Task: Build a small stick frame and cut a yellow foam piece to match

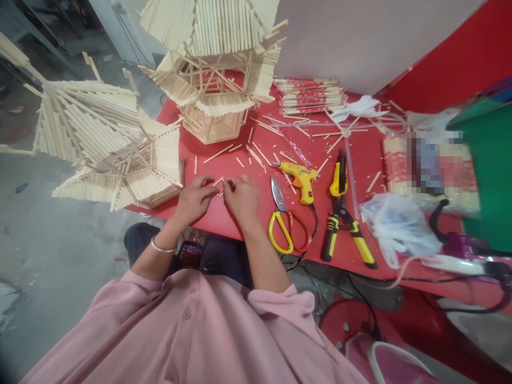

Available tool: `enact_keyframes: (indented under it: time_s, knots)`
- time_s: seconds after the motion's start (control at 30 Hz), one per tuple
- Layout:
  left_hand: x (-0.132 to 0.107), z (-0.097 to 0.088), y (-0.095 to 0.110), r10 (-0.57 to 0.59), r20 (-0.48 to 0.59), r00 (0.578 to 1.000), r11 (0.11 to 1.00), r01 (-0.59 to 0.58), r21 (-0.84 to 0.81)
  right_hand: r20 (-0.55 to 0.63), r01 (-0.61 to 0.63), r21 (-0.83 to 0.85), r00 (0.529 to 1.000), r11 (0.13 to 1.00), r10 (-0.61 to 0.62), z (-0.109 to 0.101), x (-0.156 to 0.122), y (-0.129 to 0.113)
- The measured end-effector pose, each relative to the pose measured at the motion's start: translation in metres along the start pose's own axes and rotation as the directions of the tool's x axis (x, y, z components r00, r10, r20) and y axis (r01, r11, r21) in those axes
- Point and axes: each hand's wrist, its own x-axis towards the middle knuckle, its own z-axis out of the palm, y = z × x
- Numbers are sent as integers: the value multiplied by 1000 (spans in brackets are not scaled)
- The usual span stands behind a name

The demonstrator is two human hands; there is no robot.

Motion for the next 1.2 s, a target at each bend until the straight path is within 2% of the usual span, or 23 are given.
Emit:
enact_keyframes:
  time_s: [0.13, 0.23, 0.3, 0.37, 0.47, 0.53, 0.6, 0.7, 0.8, 0.87, 0.93, 1.1, 1.2]
  knots:
    - [0, -2, 1, 8, -21, 1000, 999, -9, -53, -74, 43, 117, 997, 992, -34, 2, -1, 2]
    - [1, -4, 3, -22, -49, 999, 991, 16, -134, -173, 90, 182, 983, 979, -58, -10, -12, 5]
    - [1, -6, 4, -56, -66, 996, 985, 45, -167, -217, 114, 106, 972, 988, -89, -27, -26, 10]
    - [2, -7, 5, -93, -75, 993, 983, 79, -164, -251, 102, -53, 962, 993, -112, -51, -44, 19]
    - [5, -7, 7, -151, -83, 985, 983, 140, -120, -170, 37, -289, 981, 957, -90, -85, -69, 38]
    - [8, -6, 8, -176, -88, 980, 982, 168, -88, -104, -5, -370, 994, 929, -36, -102, -83, 50]
    - [11, -5, 9, -191, -87, 978, 981, 186, -58, -84, -48, -386, 996, 921, 17, -110, -93, 58]
    - [13, -4, 9, -206, -70, 976, 979, 204, -31, -72, -73, -317, 996, 946, 53, -112, -99, 64]
    - [11, -5, 9, -193, -74, 978, 981, 191, -30, -127, -148, -294, 985, 944, 115, -113, -93, 72]
    - [9, -7, 9, -180, -85, 980, 983, 178, -34, -199, -236, -327, 964, 915, 178, -116, -81, 82]
    - [9, -7, 9, -185, -91, 979, 983, 182, -33, -219, -289, -333, 950, 898, 224, -117, -66, 92]
    - [16, -3, 12, -260, -75, 963, 964, 263, 32, -123, -278, -327, 960, 903, 251, -106, -18, 101]
    - [22, -1, 15, -297, -56, 953, 950, 301, 80, -22, -316, -378, 943, 870, 333, -100, 7, 99]
